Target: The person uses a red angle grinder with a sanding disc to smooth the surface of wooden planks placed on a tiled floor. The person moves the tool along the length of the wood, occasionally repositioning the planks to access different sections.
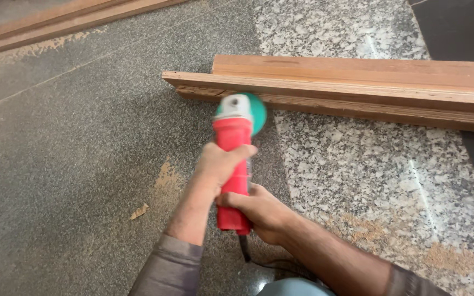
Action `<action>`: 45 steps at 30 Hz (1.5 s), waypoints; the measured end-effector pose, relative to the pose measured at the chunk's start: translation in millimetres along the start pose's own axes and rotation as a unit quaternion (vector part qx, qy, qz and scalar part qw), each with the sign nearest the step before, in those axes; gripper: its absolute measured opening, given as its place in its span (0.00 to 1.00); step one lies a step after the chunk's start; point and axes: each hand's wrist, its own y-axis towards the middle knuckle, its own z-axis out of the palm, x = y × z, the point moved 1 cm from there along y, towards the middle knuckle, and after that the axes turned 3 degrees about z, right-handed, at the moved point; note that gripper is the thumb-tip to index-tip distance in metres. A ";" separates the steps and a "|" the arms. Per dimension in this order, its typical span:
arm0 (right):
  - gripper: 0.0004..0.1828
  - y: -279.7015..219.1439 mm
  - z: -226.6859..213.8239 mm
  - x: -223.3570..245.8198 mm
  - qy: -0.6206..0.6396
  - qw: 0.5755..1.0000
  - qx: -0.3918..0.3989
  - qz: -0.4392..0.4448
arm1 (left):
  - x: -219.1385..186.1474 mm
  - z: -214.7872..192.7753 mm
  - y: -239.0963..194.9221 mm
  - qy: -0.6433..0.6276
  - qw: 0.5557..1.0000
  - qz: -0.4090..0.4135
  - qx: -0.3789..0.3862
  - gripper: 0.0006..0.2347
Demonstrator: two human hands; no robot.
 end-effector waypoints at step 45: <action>0.26 29.3 18.4 0.2 0.018 0.998 0.052 -0.021 | 1.5 -29.3 18.0 -0.058 0.997 -0.055 -0.018 0.16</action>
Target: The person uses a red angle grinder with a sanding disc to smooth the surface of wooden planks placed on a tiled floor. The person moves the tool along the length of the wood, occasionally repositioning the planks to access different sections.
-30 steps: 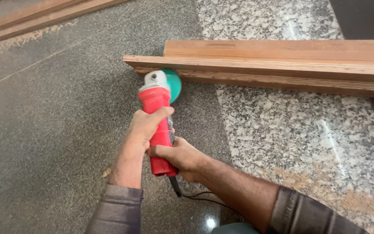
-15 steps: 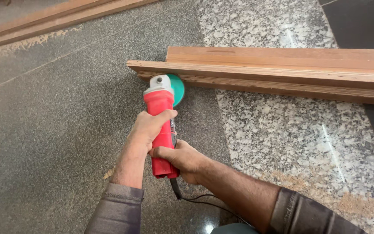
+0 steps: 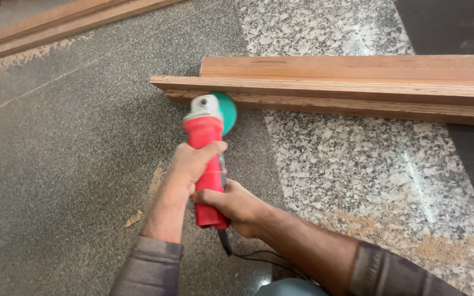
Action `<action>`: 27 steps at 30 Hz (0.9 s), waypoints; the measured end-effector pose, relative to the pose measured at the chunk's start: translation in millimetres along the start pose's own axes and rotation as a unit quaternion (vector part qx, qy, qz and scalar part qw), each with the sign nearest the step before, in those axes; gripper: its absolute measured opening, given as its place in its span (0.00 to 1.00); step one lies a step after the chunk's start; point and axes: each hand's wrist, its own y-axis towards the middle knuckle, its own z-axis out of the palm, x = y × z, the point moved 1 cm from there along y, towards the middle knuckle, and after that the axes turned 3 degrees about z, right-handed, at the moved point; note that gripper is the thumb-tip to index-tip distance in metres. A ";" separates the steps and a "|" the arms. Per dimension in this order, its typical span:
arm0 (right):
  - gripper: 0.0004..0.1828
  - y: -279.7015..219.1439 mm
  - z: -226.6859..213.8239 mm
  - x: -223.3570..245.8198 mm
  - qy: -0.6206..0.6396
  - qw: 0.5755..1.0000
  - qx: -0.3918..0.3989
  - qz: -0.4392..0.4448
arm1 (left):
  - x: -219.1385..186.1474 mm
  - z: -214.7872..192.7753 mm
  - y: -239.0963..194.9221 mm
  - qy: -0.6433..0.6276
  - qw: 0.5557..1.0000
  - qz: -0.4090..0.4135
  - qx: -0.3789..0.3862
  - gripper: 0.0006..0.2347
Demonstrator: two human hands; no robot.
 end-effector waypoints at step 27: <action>0.29 -59.3 -21.8 0.2 -0.016 0.994 -0.106 0.017 | -2.9 52.2 -35.7 0.039 0.997 0.058 0.027 0.16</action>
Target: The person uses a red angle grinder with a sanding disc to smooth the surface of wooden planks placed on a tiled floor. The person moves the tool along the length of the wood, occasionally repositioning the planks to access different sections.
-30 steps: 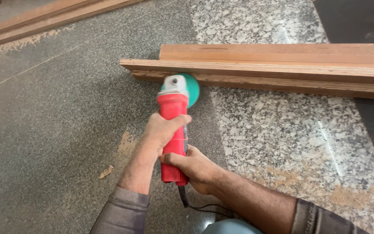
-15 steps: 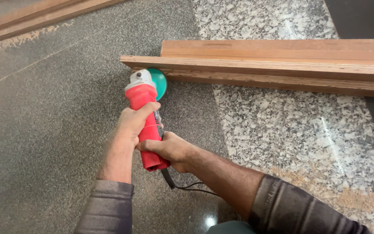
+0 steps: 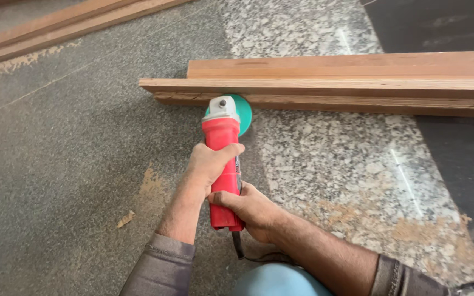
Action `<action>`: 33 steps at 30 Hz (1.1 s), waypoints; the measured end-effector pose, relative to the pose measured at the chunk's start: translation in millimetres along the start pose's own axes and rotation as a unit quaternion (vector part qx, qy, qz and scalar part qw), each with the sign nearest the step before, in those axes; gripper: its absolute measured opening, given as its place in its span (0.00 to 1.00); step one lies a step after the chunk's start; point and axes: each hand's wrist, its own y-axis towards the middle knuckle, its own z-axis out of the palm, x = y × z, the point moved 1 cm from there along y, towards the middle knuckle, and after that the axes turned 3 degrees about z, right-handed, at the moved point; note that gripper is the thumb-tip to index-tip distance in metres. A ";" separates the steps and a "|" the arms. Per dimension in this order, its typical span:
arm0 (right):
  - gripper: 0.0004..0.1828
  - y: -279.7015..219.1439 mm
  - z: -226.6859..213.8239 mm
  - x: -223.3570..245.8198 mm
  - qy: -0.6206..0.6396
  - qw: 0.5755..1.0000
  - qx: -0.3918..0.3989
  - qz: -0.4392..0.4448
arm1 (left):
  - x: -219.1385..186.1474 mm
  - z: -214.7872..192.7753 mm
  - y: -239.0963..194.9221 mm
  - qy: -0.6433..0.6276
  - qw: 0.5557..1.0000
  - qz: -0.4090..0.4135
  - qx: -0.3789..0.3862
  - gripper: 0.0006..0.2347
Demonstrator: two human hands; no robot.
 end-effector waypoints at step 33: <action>0.22 -95.7 -86.5 12.5 -0.012 0.998 -0.036 -0.042 | -13.4 118.5 -50.2 -0.048 0.999 0.016 0.004 0.18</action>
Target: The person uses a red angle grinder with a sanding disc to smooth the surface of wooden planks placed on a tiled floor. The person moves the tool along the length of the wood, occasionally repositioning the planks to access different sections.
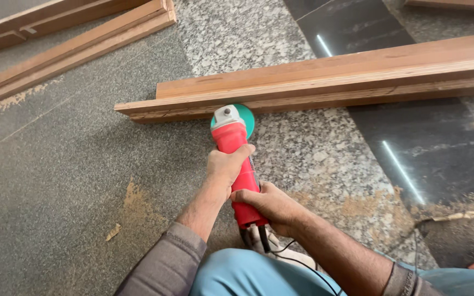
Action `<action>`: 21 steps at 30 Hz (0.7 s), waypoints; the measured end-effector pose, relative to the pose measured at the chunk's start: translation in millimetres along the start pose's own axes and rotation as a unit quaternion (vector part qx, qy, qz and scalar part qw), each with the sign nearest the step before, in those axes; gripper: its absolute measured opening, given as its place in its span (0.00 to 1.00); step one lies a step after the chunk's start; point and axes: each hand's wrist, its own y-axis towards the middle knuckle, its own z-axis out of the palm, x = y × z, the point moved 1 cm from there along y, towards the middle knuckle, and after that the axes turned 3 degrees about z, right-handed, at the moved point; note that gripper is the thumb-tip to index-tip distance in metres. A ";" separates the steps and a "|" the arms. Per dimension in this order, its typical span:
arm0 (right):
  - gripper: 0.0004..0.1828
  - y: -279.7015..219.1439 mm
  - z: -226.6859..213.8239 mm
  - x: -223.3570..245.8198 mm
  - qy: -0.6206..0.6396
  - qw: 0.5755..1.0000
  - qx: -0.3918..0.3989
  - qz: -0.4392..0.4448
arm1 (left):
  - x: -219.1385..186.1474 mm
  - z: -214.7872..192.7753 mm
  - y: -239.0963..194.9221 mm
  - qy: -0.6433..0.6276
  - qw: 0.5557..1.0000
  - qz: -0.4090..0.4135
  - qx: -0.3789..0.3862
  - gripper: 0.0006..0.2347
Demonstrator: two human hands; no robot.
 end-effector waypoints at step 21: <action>0.19 -19.3 -45.0 2.5 -0.058 0.996 -0.032 -0.066 | 10.6 44.0 -1.8 -0.035 0.999 -0.012 -0.028 0.16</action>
